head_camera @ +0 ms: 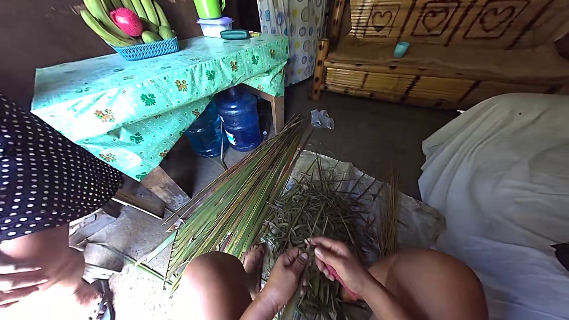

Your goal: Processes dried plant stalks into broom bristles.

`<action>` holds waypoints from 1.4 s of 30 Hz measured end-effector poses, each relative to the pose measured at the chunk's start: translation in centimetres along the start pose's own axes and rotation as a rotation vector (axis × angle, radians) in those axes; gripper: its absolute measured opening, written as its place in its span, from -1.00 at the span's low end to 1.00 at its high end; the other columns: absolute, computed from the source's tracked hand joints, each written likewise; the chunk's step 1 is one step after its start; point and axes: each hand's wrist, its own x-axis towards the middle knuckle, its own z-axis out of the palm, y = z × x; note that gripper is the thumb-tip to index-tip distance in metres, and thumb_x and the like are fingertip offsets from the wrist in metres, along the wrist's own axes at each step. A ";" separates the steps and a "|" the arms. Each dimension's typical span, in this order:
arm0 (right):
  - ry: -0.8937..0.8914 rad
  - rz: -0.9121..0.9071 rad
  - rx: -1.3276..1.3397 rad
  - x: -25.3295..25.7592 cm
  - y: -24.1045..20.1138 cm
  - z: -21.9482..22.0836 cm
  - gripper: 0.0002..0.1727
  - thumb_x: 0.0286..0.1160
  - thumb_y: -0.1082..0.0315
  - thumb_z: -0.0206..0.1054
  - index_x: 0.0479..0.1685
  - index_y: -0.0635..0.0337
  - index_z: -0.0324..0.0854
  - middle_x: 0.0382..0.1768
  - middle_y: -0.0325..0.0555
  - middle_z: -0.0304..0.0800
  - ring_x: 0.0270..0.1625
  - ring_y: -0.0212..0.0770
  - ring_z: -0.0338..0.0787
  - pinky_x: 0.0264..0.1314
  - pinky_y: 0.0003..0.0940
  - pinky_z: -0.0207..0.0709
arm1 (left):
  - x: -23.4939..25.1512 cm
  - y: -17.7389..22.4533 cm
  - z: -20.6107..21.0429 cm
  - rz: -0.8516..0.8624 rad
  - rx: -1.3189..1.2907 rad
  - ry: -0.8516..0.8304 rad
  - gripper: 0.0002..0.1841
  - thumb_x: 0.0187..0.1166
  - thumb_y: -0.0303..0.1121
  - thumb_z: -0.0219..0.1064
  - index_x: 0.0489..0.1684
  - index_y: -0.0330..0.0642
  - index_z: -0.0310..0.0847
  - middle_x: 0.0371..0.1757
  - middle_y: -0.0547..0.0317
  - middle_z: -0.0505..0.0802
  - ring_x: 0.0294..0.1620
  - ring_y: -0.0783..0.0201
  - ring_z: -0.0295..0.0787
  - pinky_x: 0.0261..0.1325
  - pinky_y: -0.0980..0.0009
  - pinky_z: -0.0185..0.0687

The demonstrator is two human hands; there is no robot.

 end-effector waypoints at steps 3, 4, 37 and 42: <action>-0.024 0.080 0.171 0.3 -0.1 -0.1 -0.64 0.73 0.31 0.03 0.27 0.26 0.63 -0.58 -0.34 0.61 -0.65 -0.49 0.52 -0.62 -0.62 0.39 | -0.1 0.1 -0.1 0.006 0.011 -0.034 -0.74 0.86 -0.36 -0.02 -0.23 -0.17 0.54 -0.58 0.32 0.65 -0.65 0.46 0.61 -0.51 0.53 0.63; -0.030 0.100 0.203 0.4 -0.2 -0.4 -0.64 0.75 0.31 0.00 0.26 0.25 0.63 -0.58 -0.34 0.59 -0.65 -0.49 0.51 -0.62 -0.62 0.39 | -0.2 0.1 -0.2 0.009 0.012 -0.041 -0.75 0.85 -0.37 -0.01 -0.22 -0.17 0.56 -0.56 0.32 0.67 -0.63 0.45 0.63 -0.49 0.52 0.65; 0.298 -0.325 -0.446 3.1 0.0 -4.2 -0.63 0.68 0.38 0.14 0.24 0.40 0.71 -0.38 -0.22 0.73 -0.43 -0.56 0.56 -0.28 -0.63 0.49 | -0.9 -0.5 -0.3 -0.059 -0.160 -0.065 -0.71 0.84 -0.40 -0.10 -0.17 -0.12 0.57 -0.76 0.48 0.44 -0.83 0.63 0.26 -0.74 0.71 0.21; 0.353 -0.267 -0.371 2.3 -0.8 -4.8 -0.65 0.71 0.35 0.12 0.21 0.37 0.70 -0.51 -0.34 0.62 -0.56 -0.57 0.48 -0.49 -0.65 0.38 | -0.6 -0.4 -0.2 -0.064 -0.126 -0.017 -0.70 0.86 -0.40 -0.10 -0.23 -0.14 0.55 -0.76 0.44 0.45 -0.83 0.60 0.27 -0.73 0.69 0.23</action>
